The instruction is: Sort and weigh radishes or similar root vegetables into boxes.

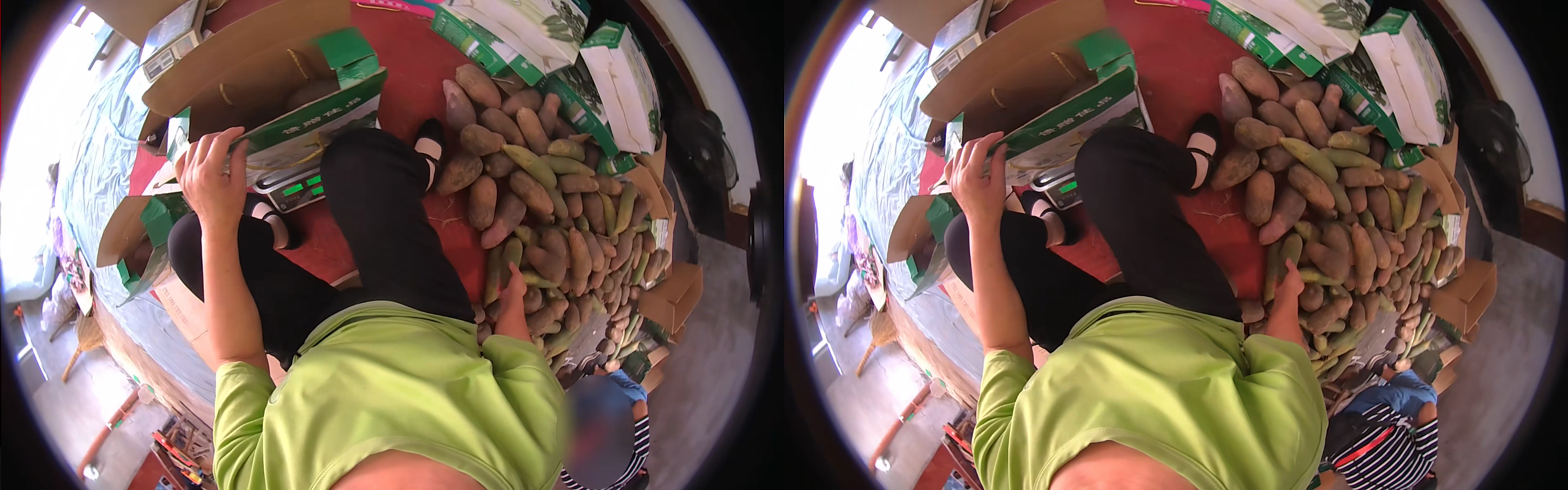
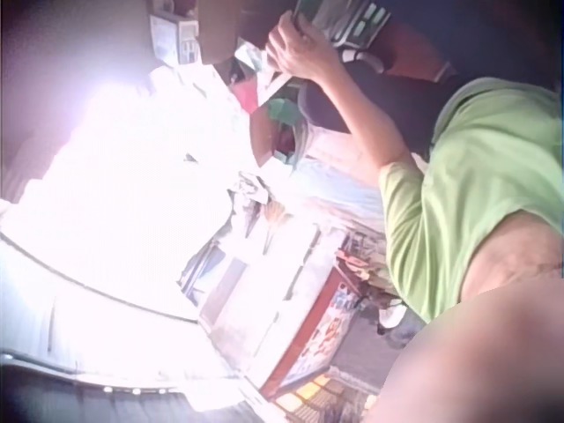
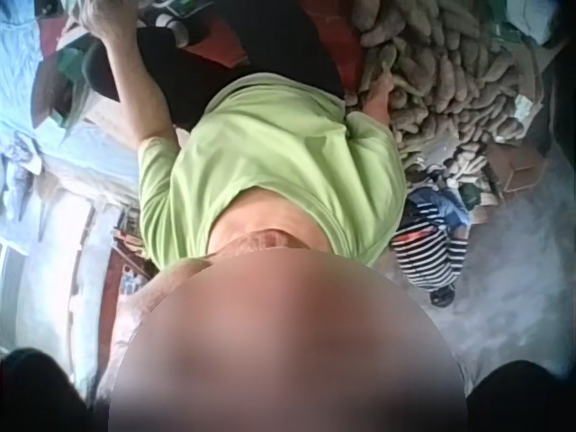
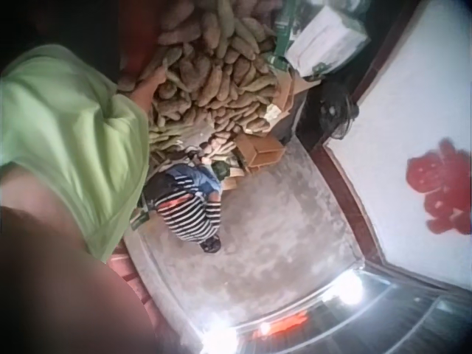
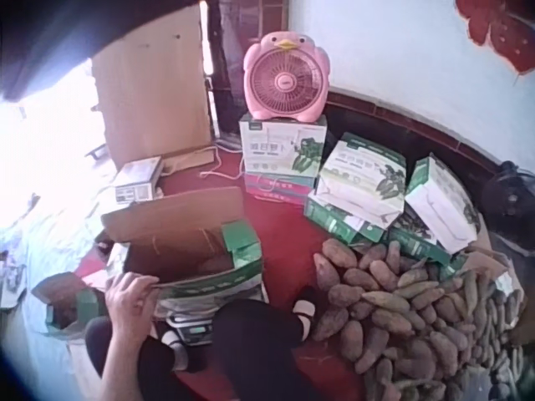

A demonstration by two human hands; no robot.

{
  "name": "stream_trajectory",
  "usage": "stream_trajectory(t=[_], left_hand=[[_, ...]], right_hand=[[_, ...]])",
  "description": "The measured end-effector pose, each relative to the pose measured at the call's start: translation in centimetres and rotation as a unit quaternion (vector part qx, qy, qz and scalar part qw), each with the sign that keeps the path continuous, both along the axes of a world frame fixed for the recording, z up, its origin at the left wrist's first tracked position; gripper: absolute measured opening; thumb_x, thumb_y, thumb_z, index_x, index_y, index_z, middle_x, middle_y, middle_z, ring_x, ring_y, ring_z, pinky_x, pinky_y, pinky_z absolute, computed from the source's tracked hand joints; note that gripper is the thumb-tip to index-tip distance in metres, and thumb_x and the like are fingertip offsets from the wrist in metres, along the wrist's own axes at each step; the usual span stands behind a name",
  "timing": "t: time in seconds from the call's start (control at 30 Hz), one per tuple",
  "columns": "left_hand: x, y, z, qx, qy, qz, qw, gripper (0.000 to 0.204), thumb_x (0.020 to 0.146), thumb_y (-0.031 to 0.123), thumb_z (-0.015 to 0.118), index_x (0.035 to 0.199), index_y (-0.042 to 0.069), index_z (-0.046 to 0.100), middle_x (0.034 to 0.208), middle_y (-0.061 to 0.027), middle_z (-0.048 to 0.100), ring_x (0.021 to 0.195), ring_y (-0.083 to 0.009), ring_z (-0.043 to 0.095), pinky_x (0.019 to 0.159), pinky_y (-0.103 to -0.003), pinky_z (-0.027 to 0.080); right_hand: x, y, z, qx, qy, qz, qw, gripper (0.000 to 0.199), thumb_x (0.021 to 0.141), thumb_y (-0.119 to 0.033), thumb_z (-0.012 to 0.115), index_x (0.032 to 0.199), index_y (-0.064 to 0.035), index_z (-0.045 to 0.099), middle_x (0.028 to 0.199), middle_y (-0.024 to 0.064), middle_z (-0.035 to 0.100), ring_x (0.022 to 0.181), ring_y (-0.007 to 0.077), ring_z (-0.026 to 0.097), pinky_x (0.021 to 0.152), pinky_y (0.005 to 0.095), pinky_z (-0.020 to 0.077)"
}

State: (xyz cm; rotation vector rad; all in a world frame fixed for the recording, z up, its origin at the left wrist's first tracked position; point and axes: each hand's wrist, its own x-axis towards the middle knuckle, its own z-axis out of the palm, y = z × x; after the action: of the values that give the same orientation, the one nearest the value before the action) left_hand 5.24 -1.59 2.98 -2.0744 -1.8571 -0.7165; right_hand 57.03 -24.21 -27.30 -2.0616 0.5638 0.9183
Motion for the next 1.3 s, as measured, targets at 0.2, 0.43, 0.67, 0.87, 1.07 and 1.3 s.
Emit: stream_trajectory(t=[0.2, 0.43, 0.67, 0.87, 1.07, 1.3], left_hand=[[-0.1, 0.2, 0.1, 0.003, -0.011, -0.012, 1.000, 0.015, 0.077, 0.017, 0.066, 0.091, 0.015, 0.065, 0.084, 0.0006, 0.062, 0.083, -0.0190, 0.058, 0.077, -0.034, 0.038], [-0.3, 0.1, 0.4, -0.002, -0.020, -0.026, 0.999, 0.016, 0.076, 0.017, 0.066, 0.091, 0.014, 0.064, 0.084, 0.0000, 0.061, 0.082, -0.0198, 0.057, 0.077, -0.035, 0.038], [-0.8, -0.1, 0.2, -0.009, -0.024, -0.037, 0.999, 0.018, 0.076, 0.017, 0.066, 0.094, 0.014, 0.063, 0.084, -0.0003, 0.060, 0.082, -0.0206, 0.056, 0.077, -0.036, 0.038], [-0.6, -0.2, 0.5, -0.014, -0.024, -0.040, 0.999, 0.019, 0.075, 0.017, 0.067, 0.094, 0.015, 0.063, 0.084, -0.0001, 0.060, 0.082, -0.0204, 0.056, 0.077, -0.035, 0.038], [-0.8, -0.2, 0.5, -0.019, -0.016, -0.043, 0.999, 0.020, 0.076, 0.018, 0.067, 0.095, 0.015, 0.064, 0.085, -0.0001, 0.061, 0.083, -0.0200, 0.056, 0.078, -0.034, 0.038], [-0.6, 0.1, 0.4, -0.023, -0.010, -0.045, 0.999, 0.020, 0.077, 0.019, 0.066, 0.097, 0.016, 0.065, 0.088, -0.0009, 0.062, 0.087, -0.0197, 0.058, 0.080, -0.034, 0.039]], right_hand=[[-3.9, 0.6, -0.3, 0.147, 0.180, -0.110, 0.966, 0.039, 0.079, -0.040, 0.063, 0.108, -0.0146, 0.054, 0.099, 0.0061, 0.056, 0.084, 0.0229, 0.056, 0.066, 0.0344, 0.0423], [-8.2, 5.9, 4.8, 0.272, 0.173, -0.045, 0.946, 0.035, 0.081, -0.034, 0.064, 0.108, -0.0116, 0.056, 0.101, 0.0047, 0.060, 0.089, 0.0238, 0.057, 0.068, 0.0339, 0.0458], [-15.5, 17.3, 19.1, 0.412, 0.024, 0.264, 0.872, 0.036, 0.082, -0.019, 0.063, 0.111, -0.0006, 0.052, 0.101, 0.0088, 0.058, 0.089, 0.0186, 0.056, 0.073, 0.0311, 0.0467], [-20.1, 26.8, 29.2, 0.520, -0.181, 0.495, 0.672, 0.035, 0.082, -0.017, 0.063, 0.109, 0.0040, 0.056, 0.102, 0.0088, 0.060, 0.095, 0.0137, 0.055, 0.084, 0.0275, 0.0427], [-26.8, 33.9, 33.2, 0.492, -0.250, 0.654, 0.518, 0.034, 0.079, -0.022, 0.066, 0.105, -0.0010, 0.060, 0.092, 0.0067, 0.063, 0.085, 0.0135, 0.058, 0.076, 0.0274, 0.0464], [-32.4, 37.7, 31.0, 0.394, -0.313, 0.735, 0.454, 0.052, 0.077, -0.033, 0.064, 0.115, 0.0007, 0.055, 0.105, 0.0242, 0.061, 0.102, 0.0359, 0.057, 0.087, 0.0401, 0.0449]])
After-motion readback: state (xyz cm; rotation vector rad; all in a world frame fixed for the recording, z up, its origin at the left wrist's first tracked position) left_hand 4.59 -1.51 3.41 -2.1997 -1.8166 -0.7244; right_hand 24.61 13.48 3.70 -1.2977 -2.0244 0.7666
